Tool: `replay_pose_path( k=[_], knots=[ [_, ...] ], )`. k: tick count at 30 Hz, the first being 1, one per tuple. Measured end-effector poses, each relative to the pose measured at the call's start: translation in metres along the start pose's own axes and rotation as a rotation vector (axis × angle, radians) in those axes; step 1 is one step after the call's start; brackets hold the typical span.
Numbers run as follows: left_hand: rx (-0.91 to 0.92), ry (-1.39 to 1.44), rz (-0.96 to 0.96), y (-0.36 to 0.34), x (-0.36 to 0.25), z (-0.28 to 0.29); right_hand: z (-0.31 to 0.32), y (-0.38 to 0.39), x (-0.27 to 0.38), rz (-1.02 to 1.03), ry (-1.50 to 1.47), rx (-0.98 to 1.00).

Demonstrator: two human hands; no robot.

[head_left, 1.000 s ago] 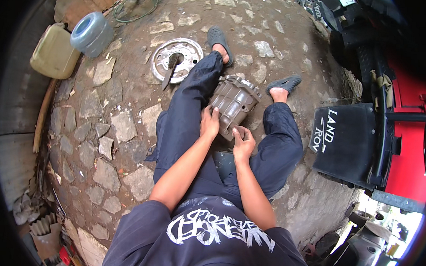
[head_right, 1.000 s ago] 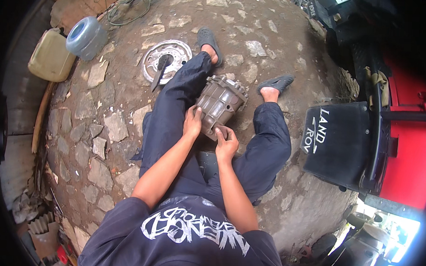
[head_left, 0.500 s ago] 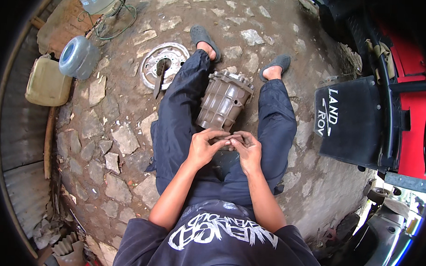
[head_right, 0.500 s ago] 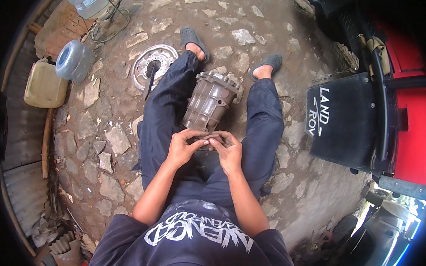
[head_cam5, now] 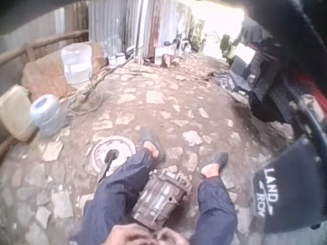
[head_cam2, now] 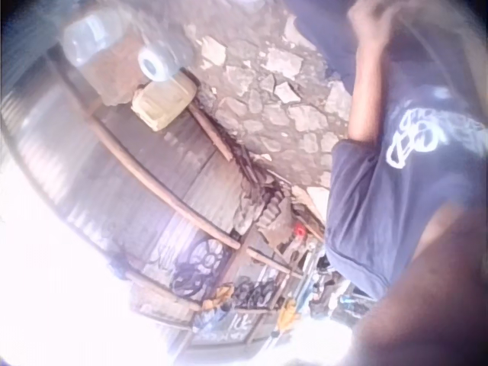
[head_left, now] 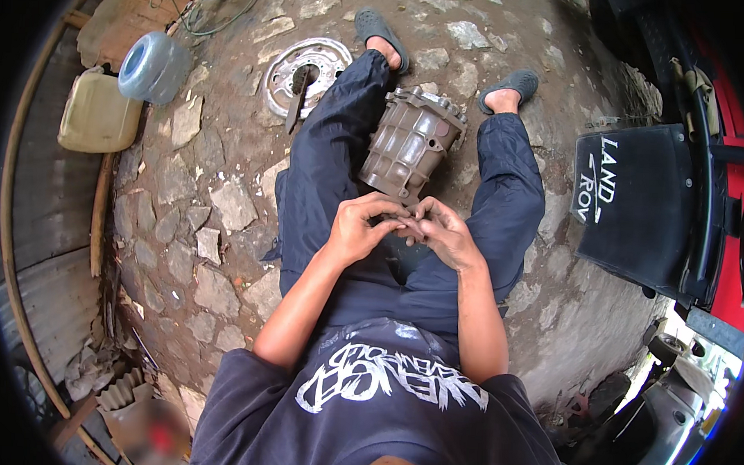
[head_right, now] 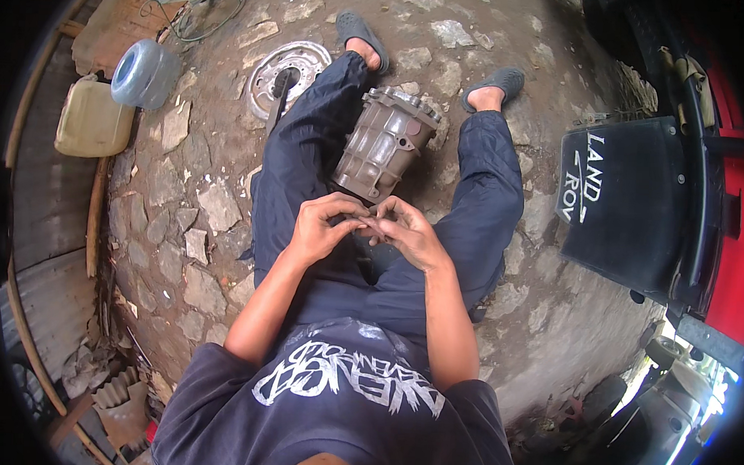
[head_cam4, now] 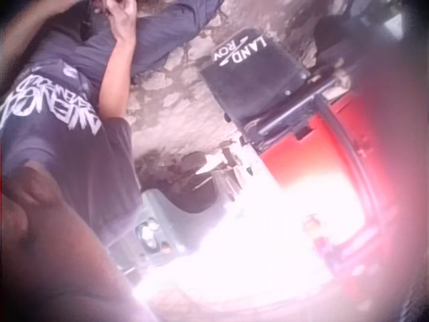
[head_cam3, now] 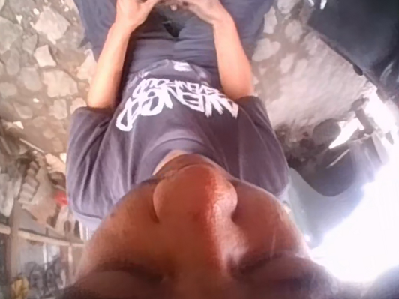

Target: The person sits on the ground and works on a metallic mechanical part, repeatedly inserting and adjusting small components with both hands. The person rotates the part to access different sides and continues the adjustment process throughout the clip.

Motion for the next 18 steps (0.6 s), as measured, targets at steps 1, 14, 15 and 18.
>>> replay_pose_path(
  k=[1, 14, 15, 18],
  knots=[
    [0.001, 0.015, -0.001, 0.002, 0.004, -0.002, 0.003, -0.001, -0.005, -0.012, -0.001, 0.013],
    [-0.176, -0.079, 0.206, 0.014, 0.01, -0.017, 0.017, -0.016, -0.022, 0.027, -0.08, -0.123],
    [-0.179, -0.02, 0.258, 0.016, 0.021, -0.018, 0.021, -0.017, -0.025, 0.062, -0.076, -0.147],
    [-0.266, 0.217, 0.404, 0.016, 0.041, -0.019, 0.038, -0.016, -0.027, 0.187, -0.084, -0.347]
  ],
)
Point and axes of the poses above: each hand's wrist, its own y-axis away from the middle knuckle, its own z-axis out of the back of the hand, x = y × z, the point moved 2 cm from there along -y, towards the middle knuckle, and after that the axes turned 4 degrees about x, right-handed, at the moved point
